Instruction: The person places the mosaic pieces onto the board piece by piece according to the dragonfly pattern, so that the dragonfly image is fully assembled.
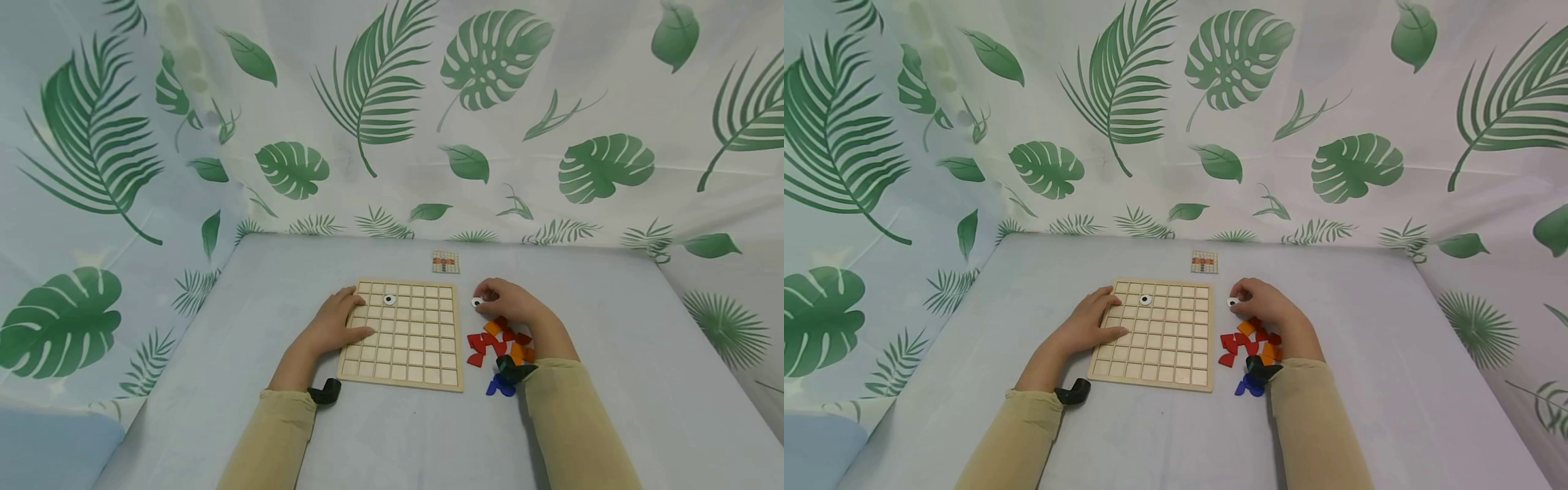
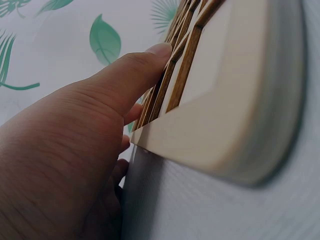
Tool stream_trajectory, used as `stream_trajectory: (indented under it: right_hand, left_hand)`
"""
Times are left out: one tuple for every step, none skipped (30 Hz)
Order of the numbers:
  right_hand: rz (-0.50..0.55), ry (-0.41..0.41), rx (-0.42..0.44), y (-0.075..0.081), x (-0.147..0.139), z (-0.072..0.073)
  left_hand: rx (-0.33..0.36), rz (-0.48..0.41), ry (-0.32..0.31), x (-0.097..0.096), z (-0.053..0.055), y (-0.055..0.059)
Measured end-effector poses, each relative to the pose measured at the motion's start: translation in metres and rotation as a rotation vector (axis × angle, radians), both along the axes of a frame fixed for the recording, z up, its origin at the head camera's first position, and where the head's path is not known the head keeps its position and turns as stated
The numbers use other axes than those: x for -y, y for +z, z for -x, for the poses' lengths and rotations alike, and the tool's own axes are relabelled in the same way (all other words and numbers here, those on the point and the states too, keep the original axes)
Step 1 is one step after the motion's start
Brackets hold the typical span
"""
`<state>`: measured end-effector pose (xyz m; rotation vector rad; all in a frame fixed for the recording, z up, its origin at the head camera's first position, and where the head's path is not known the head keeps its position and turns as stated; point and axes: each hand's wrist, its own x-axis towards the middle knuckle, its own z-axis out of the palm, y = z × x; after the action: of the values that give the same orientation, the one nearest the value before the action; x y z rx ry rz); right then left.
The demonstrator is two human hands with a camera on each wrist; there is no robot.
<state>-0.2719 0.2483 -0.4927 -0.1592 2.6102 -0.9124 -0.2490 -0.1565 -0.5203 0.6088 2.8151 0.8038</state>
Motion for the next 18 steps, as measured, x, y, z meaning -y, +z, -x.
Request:
stream_trajectory:
  right_hand:
    - [0.001,-0.001,0.000,-0.0003,-0.0010,-0.0001]
    - [0.004,-0.001,-0.001,-0.0008,-0.0021,-0.0001]
    - [0.007,0.000,0.000,-0.0012,-0.0032,-0.0001]
    - [0.008,0.007,-0.001,-0.0018,-0.0044,-0.0001]
    - [0.009,0.014,-0.002,-0.0025,-0.0055,0.0001]
    - [0.008,0.019,-0.005,-0.0032,-0.0062,0.0005]
    - [0.006,0.023,-0.007,-0.0035,-0.0066,0.0006]
    - [0.002,0.023,-0.008,-0.0034,-0.0065,0.0005]
    - [-0.002,0.026,-0.011,-0.0033,-0.0064,0.0004]
    - [-0.006,0.027,-0.015,-0.0032,-0.0061,0.0005]
    - [-0.009,0.028,-0.018,-0.0033,-0.0058,0.0005]
    - [-0.011,0.025,-0.019,-0.0031,-0.0051,0.0006]
    - [-0.013,0.027,-0.021,-0.0030,-0.0047,0.0006]
    - [-0.015,0.030,-0.025,-0.0029,-0.0043,0.0006]
    - [-0.018,0.030,-0.026,-0.0028,-0.0041,0.0008]
    - [-0.022,0.025,-0.026,-0.0025,-0.0037,0.0009]
    - [-0.027,0.020,-0.026,-0.0022,-0.0036,0.0008]
    - [-0.029,0.015,-0.024,-0.0019,-0.0037,0.0008]
  left_hand:
    - [0.001,-0.002,0.000,-0.0001,-0.0001,-0.0001]
    - [0.002,-0.003,0.000,-0.0002,-0.0002,-0.0003]
    - [0.004,-0.006,0.000,-0.0004,-0.0005,0.0001]
    - [0.008,-0.006,0.002,-0.0006,-0.0008,0.0006]
    - [0.010,-0.007,0.003,-0.0007,-0.0010,0.0012]
    - [0.013,-0.006,0.004,-0.0008,-0.0013,0.0018]
    - [0.015,-0.007,0.004,-0.0009,-0.0016,0.0024]
    - [0.016,-0.007,0.004,-0.0008,-0.0017,0.0025]
    - [0.018,-0.007,0.004,-0.0007,-0.0018,0.0027]
    - [0.019,-0.004,0.004,-0.0006,-0.0018,0.0026]
    - [0.019,-0.002,0.004,-0.0005,-0.0017,0.0024]
    - [0.017,-0.003,0.004,-0.0004,-0.0018,0.0023]
    - [0.016,-0.002,0.005,-0.0003,-0.0017,0.0021]
    - [0.015,0.001,0.005,-0.0003,-0.0015,0.0020]
    - [0.015,0.002,0.006,-0.0002,-0.0014,0.0020]
    - [0.014,0.003,0.007,-0.0002,-0.0014,0.0021]
    - [0.013,0.003,0.008,-0.0003,-0.0013,0.0022]
    - [0.011,0.002,0.007,-0.0003,-0.0013,0.0024]
